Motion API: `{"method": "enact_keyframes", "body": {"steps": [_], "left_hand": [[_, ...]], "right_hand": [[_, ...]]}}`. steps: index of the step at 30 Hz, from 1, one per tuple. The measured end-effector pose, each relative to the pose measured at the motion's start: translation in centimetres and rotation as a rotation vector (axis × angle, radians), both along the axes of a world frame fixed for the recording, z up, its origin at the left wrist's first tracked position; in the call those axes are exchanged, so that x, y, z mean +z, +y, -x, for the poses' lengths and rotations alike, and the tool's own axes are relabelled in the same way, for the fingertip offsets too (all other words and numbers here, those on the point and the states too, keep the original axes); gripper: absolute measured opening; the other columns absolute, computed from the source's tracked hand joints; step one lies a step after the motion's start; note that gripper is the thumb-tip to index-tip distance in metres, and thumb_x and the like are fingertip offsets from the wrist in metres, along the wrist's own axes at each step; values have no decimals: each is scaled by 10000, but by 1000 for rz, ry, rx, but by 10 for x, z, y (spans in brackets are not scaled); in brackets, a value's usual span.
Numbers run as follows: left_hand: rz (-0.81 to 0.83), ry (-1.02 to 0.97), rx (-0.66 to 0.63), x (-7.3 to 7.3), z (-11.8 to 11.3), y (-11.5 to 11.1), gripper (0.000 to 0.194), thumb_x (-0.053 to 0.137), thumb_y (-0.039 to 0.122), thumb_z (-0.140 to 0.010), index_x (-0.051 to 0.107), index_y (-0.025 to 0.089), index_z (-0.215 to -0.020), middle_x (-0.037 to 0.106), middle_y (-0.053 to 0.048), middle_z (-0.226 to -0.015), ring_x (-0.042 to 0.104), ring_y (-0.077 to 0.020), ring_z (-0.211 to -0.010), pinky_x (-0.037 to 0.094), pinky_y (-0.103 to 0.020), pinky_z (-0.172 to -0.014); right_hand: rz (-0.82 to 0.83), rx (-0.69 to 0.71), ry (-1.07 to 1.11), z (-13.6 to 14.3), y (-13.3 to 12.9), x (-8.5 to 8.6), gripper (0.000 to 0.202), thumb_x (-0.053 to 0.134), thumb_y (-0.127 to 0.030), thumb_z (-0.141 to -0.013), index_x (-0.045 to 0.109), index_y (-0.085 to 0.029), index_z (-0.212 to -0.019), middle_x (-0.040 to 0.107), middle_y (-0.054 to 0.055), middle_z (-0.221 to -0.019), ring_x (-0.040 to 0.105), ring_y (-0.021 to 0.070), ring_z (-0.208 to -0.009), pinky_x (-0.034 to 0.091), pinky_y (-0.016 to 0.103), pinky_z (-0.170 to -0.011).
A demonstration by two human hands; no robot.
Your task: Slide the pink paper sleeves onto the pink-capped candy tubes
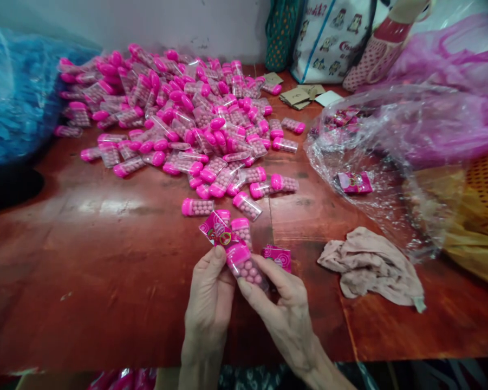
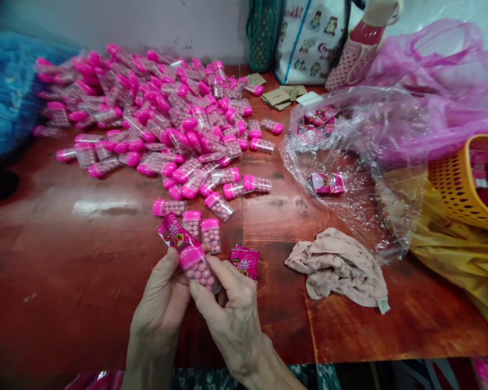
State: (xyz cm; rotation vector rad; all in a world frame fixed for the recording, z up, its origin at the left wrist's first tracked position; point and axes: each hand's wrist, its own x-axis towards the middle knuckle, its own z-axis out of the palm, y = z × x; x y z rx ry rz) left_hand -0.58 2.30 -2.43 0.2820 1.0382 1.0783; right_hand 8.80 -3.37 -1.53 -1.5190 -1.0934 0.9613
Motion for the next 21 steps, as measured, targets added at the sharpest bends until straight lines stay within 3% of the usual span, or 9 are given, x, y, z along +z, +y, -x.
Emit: {"method": "enact_keyframes", "body": {"steps": [8, 16, 18, 21], "left_hand": [[-24, -70, -16, -4, -2, -6, 324, 761, 420, -605, 733, 129, -746, 723, -90, -703, 681, -263, -774, 550, -366, -747], [-16, -36, 89, 1, -6, -6, 310, 797, 384, -556, 731, 133, -727, 739, -93, -761, 674, -281, -857, 517, -392, -832], [-12, -45, 118, 1, -7, -6, 331, 812, 391, -527, 731, 139, -726, 742, -92, -779, 669, -286, -878, 506, -399, -853], [7, -91, 54, -1, -6, -7, 338, 792, 423, -550, 732, 136, -718, 742, -102, -794, 656, -303, -917, 490, -422, -875]], "right_hand": [[53, 117, 229, -12, 3, 4, 236, 621, -238, -829, 654, -276, -1059, 680, -25, -954, 624, 156, -834, 481, 223, -741], [-283, 87, -281, -2, -2, -10, 330, 527, -106, -855, 566, -21, -1172, 648, 129, -859, 603, 233, -855, 475, 339, -794], [-273, 100, -260, -1, -2, -10, 310, 531, -110, -857, 574, -26, -1152, 640, 114, -828, 601, 222, -824, 478, 324, -770], [-151, 153, -99, -6, 1, -5, 212, 543, -160, -868, 614, -107, -1060, 623, 65, -834, 594, 181, -757, 481, 276, -702]]}}
